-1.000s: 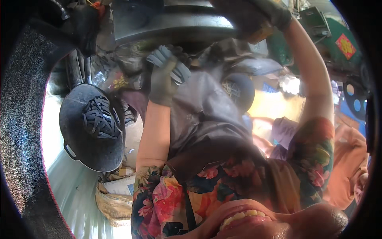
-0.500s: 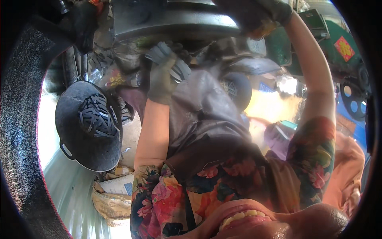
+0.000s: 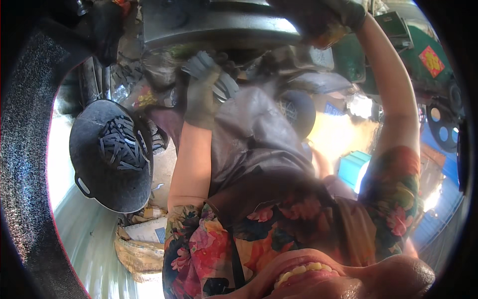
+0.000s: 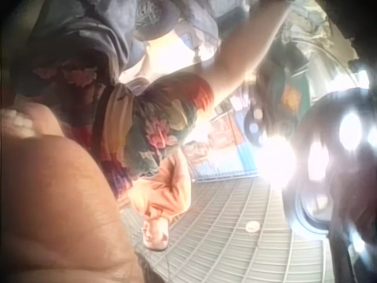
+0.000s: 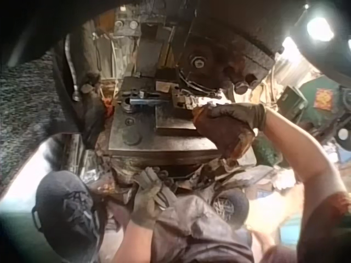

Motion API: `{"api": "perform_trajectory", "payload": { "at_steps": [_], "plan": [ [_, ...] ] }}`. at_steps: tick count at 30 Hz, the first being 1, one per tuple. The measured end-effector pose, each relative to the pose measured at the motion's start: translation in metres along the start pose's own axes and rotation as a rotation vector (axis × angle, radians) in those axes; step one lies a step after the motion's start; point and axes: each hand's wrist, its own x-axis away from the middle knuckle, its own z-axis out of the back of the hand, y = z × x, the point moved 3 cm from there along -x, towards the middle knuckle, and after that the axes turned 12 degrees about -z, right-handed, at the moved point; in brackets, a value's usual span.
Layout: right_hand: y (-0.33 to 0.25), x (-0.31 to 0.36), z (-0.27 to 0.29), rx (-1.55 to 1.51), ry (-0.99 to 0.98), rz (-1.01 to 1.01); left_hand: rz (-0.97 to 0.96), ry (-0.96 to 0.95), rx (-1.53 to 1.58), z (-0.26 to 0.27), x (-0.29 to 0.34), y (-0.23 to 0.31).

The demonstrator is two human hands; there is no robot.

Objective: Manually loading and processing small metal pieces using a mechanical press machine.

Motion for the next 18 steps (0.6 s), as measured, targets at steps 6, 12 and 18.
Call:
{"api": "perform_trajectory", "payload": {
  "at_steps": [6,12,18],
  "plan": [
    [0.011,0.001,0.008,-0.012,0.09,0.048,0.003,0.009,0.019,0.006,0.002,0.001],
    [0.015,0.001,0.018,-0.062,0.117,-0.02,0.003,-0.025,0.039,0.006,0.0,0.001],
    [0.008,-0.003,0.027,-0.044,0.142,0.004,0.003,-0.042,0.045,0.007,-0.001,0.002]
  ]
}}
